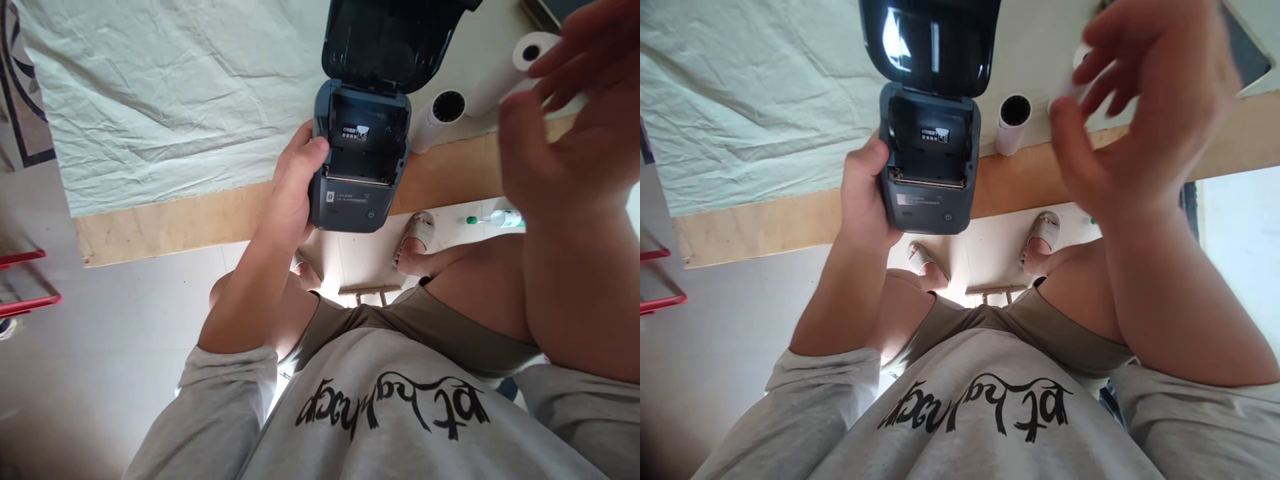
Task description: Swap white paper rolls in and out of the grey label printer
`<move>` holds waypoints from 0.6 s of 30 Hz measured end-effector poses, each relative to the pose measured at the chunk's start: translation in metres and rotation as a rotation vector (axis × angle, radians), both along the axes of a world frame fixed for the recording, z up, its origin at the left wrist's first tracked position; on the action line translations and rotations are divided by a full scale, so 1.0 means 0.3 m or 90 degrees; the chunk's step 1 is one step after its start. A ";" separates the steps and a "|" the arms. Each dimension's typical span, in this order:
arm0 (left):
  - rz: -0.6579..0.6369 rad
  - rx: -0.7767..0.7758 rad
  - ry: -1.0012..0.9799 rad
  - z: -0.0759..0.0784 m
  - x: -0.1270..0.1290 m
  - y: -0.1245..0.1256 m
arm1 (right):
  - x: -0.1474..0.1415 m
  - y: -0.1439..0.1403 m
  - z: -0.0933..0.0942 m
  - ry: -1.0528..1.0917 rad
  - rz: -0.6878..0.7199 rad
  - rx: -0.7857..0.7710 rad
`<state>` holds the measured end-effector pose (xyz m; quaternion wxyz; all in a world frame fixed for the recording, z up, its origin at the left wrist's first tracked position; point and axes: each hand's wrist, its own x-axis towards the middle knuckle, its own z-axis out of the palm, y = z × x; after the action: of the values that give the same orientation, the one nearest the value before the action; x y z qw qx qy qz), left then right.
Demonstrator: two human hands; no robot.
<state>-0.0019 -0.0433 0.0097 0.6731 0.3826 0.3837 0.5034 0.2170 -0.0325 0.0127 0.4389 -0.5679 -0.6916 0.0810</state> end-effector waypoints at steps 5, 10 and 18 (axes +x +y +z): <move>-0.008 -0.018 -0.033 0.001 -0.002 0.002 | -0.086 -0.025 0.002 -0.178 0.092 -0.125; 0.011 -0.013 -0.032 -0.003 -0.001 0.003 | -0.091 -0.008 -0.014 -0.158 0.086 -0.182; 0.013 0.003 -0.031 -0.018 -0.011 0.004 | -0.097 -0.011 -0.022 -0.191 0.196 -0.128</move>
<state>-0.0053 -0.0422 0.0045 0.6760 0.3679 0.3698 0.5205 0.1880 -0.0357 0.0061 0.2546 -0.5020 -0.8162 0.1302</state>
